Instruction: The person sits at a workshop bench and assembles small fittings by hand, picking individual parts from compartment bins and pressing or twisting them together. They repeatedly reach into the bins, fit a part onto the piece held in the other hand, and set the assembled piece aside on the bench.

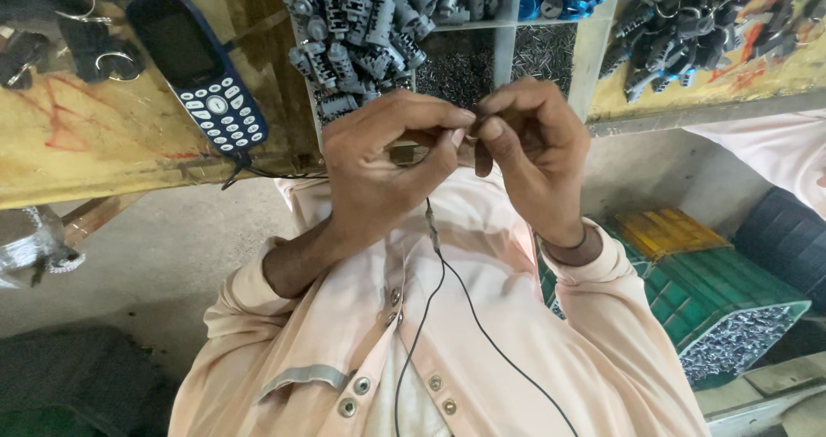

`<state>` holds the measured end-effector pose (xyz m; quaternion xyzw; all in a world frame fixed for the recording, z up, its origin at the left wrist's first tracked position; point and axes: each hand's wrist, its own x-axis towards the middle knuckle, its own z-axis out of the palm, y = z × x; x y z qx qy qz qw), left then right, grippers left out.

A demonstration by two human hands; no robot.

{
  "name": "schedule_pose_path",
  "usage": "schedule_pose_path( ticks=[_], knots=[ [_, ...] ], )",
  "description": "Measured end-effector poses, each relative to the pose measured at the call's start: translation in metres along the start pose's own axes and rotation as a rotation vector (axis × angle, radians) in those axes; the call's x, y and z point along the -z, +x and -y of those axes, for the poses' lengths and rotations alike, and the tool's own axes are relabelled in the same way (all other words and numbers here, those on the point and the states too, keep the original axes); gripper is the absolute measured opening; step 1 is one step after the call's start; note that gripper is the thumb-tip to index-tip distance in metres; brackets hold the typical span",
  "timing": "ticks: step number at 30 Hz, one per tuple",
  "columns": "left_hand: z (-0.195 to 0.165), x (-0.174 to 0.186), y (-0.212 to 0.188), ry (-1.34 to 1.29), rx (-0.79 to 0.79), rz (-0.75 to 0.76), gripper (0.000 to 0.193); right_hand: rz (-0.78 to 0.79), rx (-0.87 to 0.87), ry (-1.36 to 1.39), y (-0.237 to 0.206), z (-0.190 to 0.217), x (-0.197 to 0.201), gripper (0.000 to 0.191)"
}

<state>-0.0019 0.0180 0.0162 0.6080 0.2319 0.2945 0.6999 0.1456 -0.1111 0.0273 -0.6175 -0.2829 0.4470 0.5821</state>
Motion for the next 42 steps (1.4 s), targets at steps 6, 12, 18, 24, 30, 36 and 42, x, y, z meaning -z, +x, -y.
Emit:
schedule_pose_path(
  ticks=[6, 12, 18, 24, 30, 36, 42],
  knots=[
    [0.001, 0.004, 0.004, -0.225, 0.105, 0.065, 0.01, 0.122, -0.111, 0.062, 0.01, 0.009, 0.016, 0.01],
    [-0.011, 0.012, 0.009, -0.483, 0.417, 0.093, 0.035, 0.192, 0.079, -0.284, 0.014, 0.018, 0.016, 0.006],
    [-0.014, 0.016, 0.009, -0.224, 0.438, 0.203, 0.016, 0.115, 0.371, -0.618, 0.01, 0.004, 0.018, 0.016],
    [-0.003, 0.017, 0.011, -0.336, 0.414, 0.305, 0.012, 0.106, 0.229, -0.316, 0.014, 0.003, 0.004, 0.018],
    [-0.005, 0.012, 0.005, -0.142, 0.409, 0.165, 0.007, 0.094, -0.092, -0.261, 0.035, 0.049, -0.007, 0.015],
    [0.006, 0.012, 0.009, -0.023, 0.186, 0.132, 0.007, 0.167, 0.263, -1.502, 0.04, 0.049, 0.04, 0.014],
    [0.009, 0.009, 0.007, 0.011, 0.122, 0.123, 0.009, 0.047, 0.166, -1.249, 0.023, 0.028, 0.059, 0.009]
  ],
)
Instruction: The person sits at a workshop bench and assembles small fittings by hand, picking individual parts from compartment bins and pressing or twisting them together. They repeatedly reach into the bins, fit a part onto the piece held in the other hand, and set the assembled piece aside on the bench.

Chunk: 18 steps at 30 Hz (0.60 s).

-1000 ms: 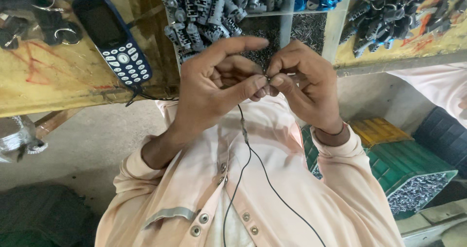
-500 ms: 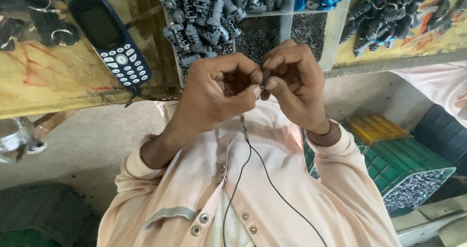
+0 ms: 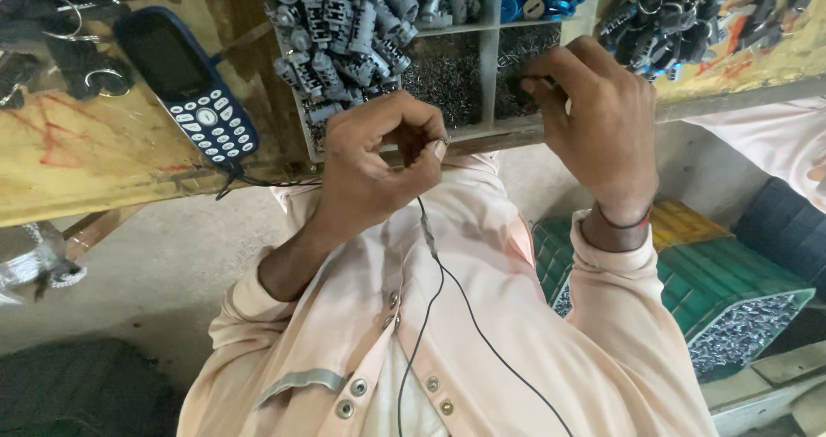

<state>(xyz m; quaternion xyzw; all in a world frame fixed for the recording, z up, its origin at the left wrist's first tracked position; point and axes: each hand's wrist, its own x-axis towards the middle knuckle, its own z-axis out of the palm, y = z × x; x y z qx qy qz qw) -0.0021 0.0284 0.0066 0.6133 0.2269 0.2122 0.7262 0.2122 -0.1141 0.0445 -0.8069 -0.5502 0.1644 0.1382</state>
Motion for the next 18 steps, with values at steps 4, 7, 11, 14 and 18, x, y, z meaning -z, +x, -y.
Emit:
schedule_pose_path(
  ticks=[4, 7, 11, 14, 18],
  knots=[
    [-0.001, 0.0, 0.0, 0.046, -0.03, 0.026, 0.01, -0.083, -0.088, 0.162, -0.003, -0.004, -0.002, 0.011],
    [-0.004, 0.0, 0.0, 0.097, -0.036, 0.033, 0.01, -0.105, -0.106, 0.195, -0.003, -0.004, -0.004, 0.012],
    [-0.007, -0.004, 0.0, 0.133, -0.057, 0.048, 0.009, -0.071, -0.074, 0.193, -0.001, -0.001, -0.008, 0.013],
    [-0.009, -0.005, 0.0, 0.15, -0.05, 0.055, 0.01, -0.054, 0.09, -0.109, 0.005, 0.004, -0.012, 0.013],
    [-0.01, -0.004, 0.0, 0.154, -0.005, 0.037, 0.009, -0.033, 0.05, -0.044, 0.012, 0.01, -0.009, 0.012]
  ],
)
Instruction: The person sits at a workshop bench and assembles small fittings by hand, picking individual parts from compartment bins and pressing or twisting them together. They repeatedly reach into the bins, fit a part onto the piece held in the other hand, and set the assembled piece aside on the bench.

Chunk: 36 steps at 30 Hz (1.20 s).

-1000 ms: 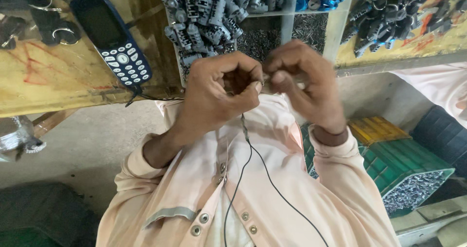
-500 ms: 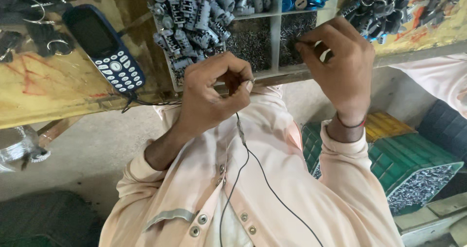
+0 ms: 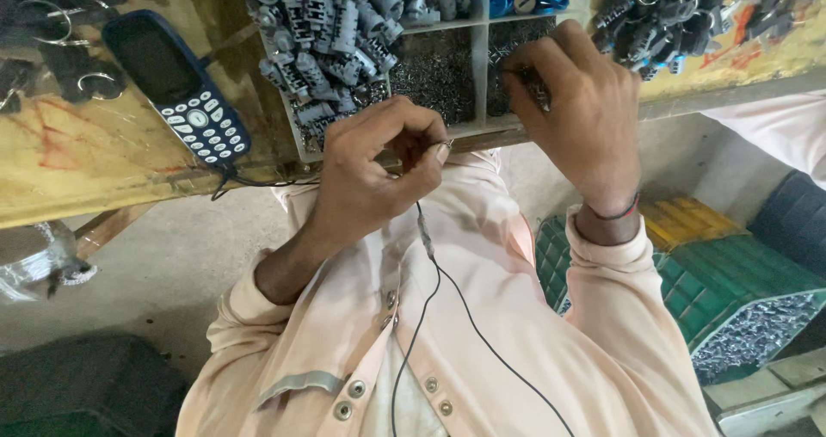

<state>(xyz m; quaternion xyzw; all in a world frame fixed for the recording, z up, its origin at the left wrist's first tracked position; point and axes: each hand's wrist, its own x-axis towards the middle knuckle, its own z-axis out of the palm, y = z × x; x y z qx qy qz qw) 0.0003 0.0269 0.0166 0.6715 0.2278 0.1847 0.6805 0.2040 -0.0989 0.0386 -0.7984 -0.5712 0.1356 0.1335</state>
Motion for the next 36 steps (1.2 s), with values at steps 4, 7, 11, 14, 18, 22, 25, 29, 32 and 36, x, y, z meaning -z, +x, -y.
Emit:
schedule_pose_path(
  ticks=[4, 7, 11, 14, 18, 22, 25, 29, 32, 36],
  knots=[
    [-0.001, 0.0, 0.0, -0.011, -0.004, 0.01, 0.009, -0.02, 0.006, -0.016, 0.0, 0.001, 0.003, 0.014],
    [-0.003, -0.001, 0.0, -0.008, 0.002, 0.014, 0.008, -0.047, -0.069, 0.161, -0.006, -0.005, 0.005, 0.015],
    [-0.003, -0.002, 0.001, -0.01, -0.009, 0.037, 0.008, -0.049, -0.078, 0.409, -0.014, -0.017, 0.01, 0.021],
    [-0.001, -0.003, 0.0, 0.002, -0.016, 0.032, 0.008, -0.064, -0.08, 0.421, -0.017, -0.014, 0.014, 0.01],
    [0.0, -0.01, -0.003, -0.028, -0.025, 0.018, 0.008, -0.073, -0.476, 1.163, -0.018, 0.012, 0.013, 0.006],
    [0.003, -0.023, -0.006, -0.382, 0.12, -0.059, 0.01, -0.128, -0.108, 0.782, -0.023, 0.045, -0.006, 0.013],
    [0.007, -0.02, -0.008, -0.635, 0.21, 0.005, 0.014, -0.109, -0.035, 0.62, -0.029, 0.047, -0.012, 0.015],
    [0.01, -0.012, -0.011, -0.683, 0.22, 0.08, 0.015, -0.044, -0.039, 0.686, -0.035, 0.039, -0.011, 0.012],
    [0.01, -0.011, -0.011, -0.682, 0.195, 0.107, 0.017, -0.015, -0.066, 0.731, -0.034, 0.038, -0.008, 0.012],
    [0.009, -0.013, -0.011, -0.71, 0.188, 0.094, 0.016, 0.003, -0.05, 0.726, -0.031, 0.041, -0.005, 0.011]
  ],
)
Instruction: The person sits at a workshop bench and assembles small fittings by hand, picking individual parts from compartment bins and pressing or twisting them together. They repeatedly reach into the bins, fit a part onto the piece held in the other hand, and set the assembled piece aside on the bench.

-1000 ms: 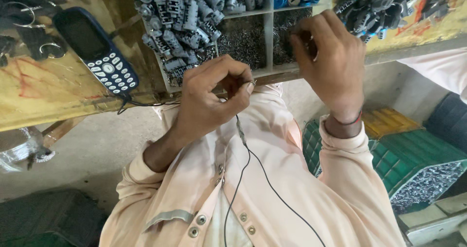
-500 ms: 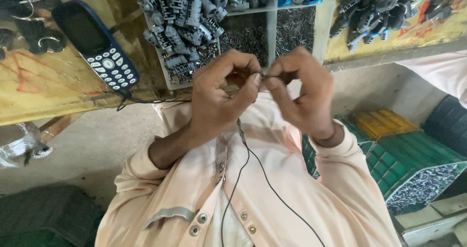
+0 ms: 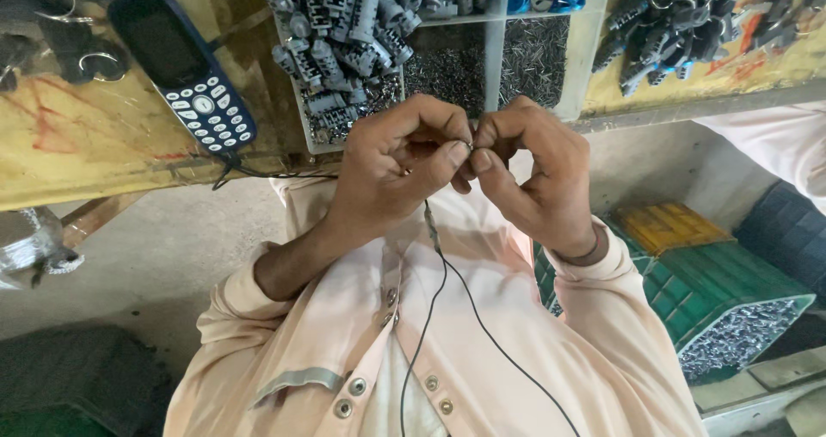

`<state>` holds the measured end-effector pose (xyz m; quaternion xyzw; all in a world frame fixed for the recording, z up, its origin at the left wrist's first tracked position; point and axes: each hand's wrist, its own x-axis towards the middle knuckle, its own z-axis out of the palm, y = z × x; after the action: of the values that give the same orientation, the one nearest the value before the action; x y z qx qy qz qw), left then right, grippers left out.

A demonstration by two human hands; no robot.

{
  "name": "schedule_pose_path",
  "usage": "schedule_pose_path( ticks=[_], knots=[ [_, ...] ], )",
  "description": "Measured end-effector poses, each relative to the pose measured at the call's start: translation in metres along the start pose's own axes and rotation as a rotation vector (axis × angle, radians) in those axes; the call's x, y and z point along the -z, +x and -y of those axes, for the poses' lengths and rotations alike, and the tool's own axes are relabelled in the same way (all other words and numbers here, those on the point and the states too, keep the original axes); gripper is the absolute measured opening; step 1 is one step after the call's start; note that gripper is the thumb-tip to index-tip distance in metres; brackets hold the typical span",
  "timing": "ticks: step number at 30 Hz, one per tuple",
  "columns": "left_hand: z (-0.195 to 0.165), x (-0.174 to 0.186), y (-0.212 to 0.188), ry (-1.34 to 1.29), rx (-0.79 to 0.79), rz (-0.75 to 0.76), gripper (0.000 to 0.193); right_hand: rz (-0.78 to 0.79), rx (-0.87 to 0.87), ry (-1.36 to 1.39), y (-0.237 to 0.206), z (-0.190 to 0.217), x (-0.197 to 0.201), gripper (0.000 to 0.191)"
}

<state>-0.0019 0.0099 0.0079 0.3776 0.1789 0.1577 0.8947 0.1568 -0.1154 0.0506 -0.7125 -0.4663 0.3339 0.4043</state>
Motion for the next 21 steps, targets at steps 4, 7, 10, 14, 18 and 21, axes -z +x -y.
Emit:
schedule_pose_path(
  ticks=[4, 7, 10, 14, 18, 21],
  knots=[
    [-0.002, -0.001, -0.001, 0.06, -0.003, -0.017, 0.015, 0.028, -0.015, 0.011, -0.002, -0.002, 0.005, 0.011],
    [-0.006, -0.005, -0.005, 0.248, -0.091, -0.052, 0.014, 0.017, -0.033, 0.067, -0.007, -0.008, 0.003, 0.01],
    [-0.009, -0.007, -0.007, 0.451, -0.236, -0.092, 0.012, -0.048, 0.027, 0.015, -0.01, -0.015, -0.004, 0.013],
    [-0.01, 0.005, -0.001, 0.21, -0.018, -0.017, 0.011, -0.109, 0.302, -0.359, -0.006, -0.025, -0.011, 0.023],
    [-0.007, 0.013, -0.002, 0.261, -0.003, 0.041, 0.013, -0.095, 0.525, -0.114, 0.003, -0.033, -0.013, 0.024],
    [-0.005, 0.012, -0.006, 0.259, 0.006, 0.015, 0.015, -0.043, 0.344, 0.109, 0.008, -0.027, -0.004, 0.021]
  ],
)
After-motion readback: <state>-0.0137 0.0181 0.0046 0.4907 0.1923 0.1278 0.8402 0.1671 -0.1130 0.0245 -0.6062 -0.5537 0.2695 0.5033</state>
